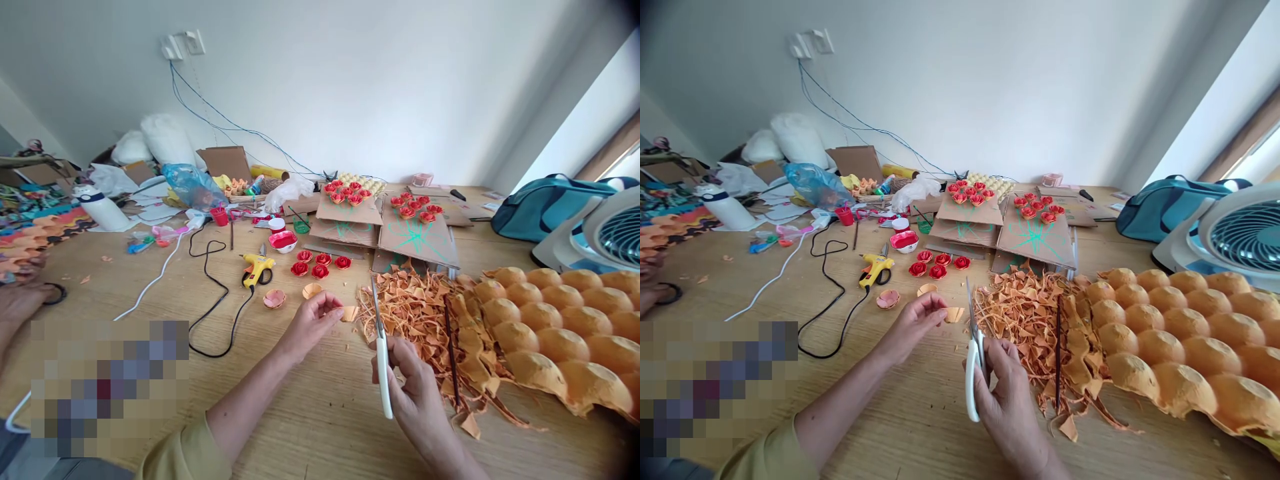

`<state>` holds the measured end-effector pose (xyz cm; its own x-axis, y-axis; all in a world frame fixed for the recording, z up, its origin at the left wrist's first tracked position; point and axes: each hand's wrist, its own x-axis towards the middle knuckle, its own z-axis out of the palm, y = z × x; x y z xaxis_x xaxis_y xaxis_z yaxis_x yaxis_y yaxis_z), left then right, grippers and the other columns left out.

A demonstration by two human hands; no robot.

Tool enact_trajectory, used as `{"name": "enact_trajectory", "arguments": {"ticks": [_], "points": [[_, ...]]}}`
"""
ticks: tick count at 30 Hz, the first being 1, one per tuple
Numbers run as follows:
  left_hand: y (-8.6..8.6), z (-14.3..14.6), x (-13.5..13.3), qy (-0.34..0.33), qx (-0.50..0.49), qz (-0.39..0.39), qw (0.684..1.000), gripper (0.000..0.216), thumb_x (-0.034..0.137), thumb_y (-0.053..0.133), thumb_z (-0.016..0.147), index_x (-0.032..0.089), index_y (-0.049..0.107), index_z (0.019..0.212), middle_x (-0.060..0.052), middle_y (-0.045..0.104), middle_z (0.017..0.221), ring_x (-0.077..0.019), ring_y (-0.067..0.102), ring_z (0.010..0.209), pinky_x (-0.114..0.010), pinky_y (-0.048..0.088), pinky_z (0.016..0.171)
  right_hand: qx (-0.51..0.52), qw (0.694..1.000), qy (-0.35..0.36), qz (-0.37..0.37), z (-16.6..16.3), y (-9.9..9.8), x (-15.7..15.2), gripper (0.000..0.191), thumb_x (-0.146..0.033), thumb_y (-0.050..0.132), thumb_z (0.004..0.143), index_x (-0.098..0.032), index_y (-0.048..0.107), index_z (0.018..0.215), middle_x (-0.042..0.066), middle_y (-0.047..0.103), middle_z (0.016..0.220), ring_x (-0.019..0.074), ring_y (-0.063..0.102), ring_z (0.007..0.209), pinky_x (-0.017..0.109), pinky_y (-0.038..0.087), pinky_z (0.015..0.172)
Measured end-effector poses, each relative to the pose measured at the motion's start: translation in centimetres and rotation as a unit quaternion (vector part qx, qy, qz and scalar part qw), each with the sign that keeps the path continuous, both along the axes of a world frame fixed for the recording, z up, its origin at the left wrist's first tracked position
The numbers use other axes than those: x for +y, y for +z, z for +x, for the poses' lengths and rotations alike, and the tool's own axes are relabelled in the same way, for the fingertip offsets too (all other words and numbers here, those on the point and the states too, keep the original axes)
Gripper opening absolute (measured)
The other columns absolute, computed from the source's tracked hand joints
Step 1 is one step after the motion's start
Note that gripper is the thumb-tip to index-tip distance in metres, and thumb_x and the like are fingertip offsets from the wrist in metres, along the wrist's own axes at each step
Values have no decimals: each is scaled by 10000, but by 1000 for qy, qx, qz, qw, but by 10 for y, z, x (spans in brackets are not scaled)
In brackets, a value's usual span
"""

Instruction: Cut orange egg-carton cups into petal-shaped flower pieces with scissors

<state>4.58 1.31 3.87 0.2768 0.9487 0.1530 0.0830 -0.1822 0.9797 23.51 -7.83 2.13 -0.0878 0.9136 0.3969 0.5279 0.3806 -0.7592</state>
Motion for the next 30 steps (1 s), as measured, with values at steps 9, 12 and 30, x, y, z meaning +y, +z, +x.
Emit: {"name": "enact_trajectory", "arguments": {"ticks": [9, 12, 30], "points": [[-6, -16, 1, -7, -251, -197, 948, 297, 352, 809, 714, 157, 611, 820, 41, 553, 719, -47, 451, 589, -188, 342, 582, -93, 994, 33, -37, 3, -13, 5, 255, -370, 468, 985, -223, 477, 777, 5, 556, 729, 194, 488, 757, 290, 418, 678], [-5, -16, -1, -6, -269, -218, 938, 310, 329, 834, 690, 152, 626, 836, 41, 553, 718, -37, 436, 573, -186, 326, 572, -128, 990, 45, -25, 4, -15, 8, 250, -353, 468, 986, -230, 437, 770, -8, 534, 700, 195, 508, 754, 315, 417, 736], [-4, -11, -8, -19, -214, -207, 954, 257, 303, 828, 679, 144, 663, 796, 33, 567, 668, -58, 403, 587, -209, 295, 558, -226, 973, 25, 38, 4, -12, 13, 184, -302, 536, 945, -229, 431, 812, -61, 542, 643, 141, 533, 573, 384, 350, 890]]}}
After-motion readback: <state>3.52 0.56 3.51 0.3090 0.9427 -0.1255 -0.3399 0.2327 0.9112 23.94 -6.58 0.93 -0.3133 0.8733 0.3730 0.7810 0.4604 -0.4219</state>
